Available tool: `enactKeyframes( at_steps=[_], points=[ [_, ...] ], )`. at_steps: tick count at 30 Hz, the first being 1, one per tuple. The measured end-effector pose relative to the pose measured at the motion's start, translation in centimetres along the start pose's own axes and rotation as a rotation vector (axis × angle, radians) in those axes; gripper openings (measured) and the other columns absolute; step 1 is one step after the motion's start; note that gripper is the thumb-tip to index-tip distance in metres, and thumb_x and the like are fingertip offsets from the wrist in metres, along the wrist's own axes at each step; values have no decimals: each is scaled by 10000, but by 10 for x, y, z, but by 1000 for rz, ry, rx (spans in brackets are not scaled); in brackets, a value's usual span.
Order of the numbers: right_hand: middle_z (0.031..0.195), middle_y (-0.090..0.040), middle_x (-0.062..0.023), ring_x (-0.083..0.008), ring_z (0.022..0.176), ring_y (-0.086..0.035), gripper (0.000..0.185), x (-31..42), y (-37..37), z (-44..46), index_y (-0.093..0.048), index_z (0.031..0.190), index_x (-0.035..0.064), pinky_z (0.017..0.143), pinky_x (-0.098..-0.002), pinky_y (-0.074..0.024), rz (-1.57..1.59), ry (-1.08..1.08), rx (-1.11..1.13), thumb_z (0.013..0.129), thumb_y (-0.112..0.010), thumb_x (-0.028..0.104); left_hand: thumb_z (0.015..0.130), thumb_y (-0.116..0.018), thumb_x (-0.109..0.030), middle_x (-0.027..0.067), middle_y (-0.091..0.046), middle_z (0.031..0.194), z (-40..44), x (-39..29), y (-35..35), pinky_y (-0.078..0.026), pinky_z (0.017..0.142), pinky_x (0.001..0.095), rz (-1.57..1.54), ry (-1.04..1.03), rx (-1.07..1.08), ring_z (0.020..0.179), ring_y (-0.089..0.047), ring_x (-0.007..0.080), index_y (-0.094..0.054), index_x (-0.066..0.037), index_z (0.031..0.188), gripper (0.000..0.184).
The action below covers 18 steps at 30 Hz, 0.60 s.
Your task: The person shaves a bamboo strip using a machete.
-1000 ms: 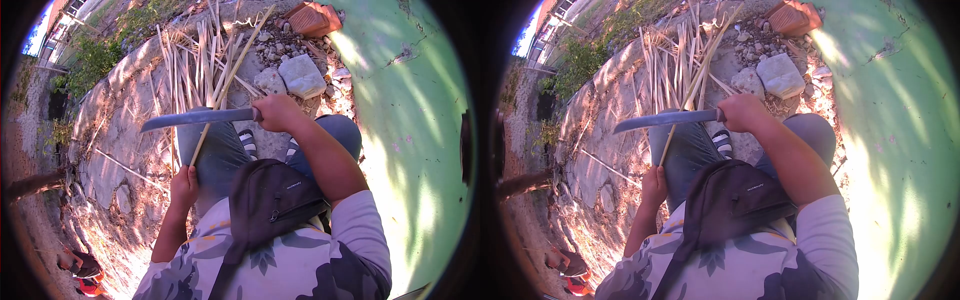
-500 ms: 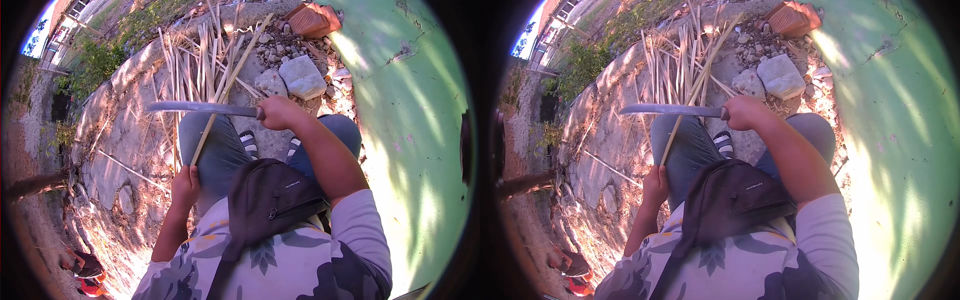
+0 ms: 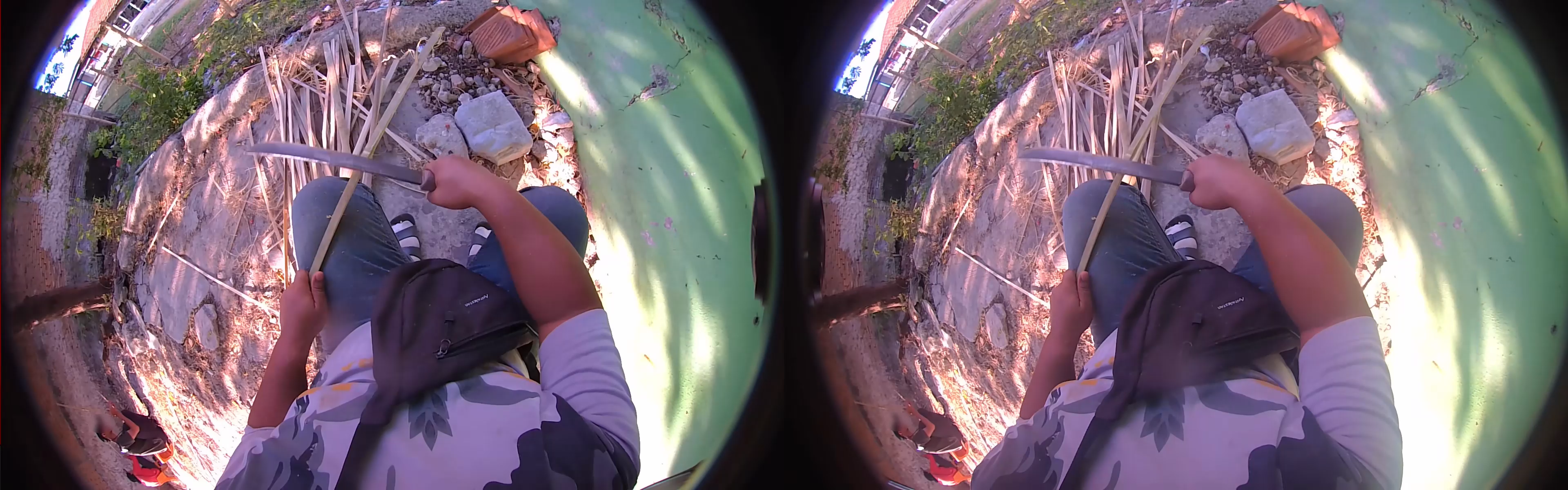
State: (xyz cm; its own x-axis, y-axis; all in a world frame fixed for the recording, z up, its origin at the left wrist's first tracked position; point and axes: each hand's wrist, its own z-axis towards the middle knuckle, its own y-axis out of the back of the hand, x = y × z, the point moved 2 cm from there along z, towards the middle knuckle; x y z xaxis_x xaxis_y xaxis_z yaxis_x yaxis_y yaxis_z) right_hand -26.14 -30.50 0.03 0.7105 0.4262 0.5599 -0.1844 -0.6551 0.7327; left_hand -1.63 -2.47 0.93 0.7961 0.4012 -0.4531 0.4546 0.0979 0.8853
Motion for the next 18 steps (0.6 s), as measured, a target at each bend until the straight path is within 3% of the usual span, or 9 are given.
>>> enactKeyframes(
  at_steps=[4, 11, 18],
  points=[
    [1032, -755, -141, -319, 989, -716, 282, 16, -1, -4, -782, 1032, 135, 887, -407, -558, -126, 79, 64, 774, -667, 149, 1077, -439, -420, 275, -583, 672, 2, 1, 2, -439, 583, 574, -12, -17, -2, 664, -594, 519, -506, -13, 856, 468],
    [1018, -756, -146, -320, 970, -718, 295, -21, 9, 13, -771, 1031, 84, 876, -400, -555, 102, -95, -33, 753, -703, 156, 1076, -441, -427, 265, -584, 672, 2, 3, 3, -433, 578, 554, -23, 19, 7, 656, -592, 505, -507, -4, 858, 480],
    [957, -738, -165, -342, 931, -708, 265, -13, 6, -6, -747, 989, 86, 831, -426, -551, 38, 37, 21, 749, -735, 197, 1068, -477, -421, 238, -574, 635, -3, -21, 20, -428, 561, 537, -44, -49, 112, 625, -593, 481, -496, -9, 841, 471]
  ],
)
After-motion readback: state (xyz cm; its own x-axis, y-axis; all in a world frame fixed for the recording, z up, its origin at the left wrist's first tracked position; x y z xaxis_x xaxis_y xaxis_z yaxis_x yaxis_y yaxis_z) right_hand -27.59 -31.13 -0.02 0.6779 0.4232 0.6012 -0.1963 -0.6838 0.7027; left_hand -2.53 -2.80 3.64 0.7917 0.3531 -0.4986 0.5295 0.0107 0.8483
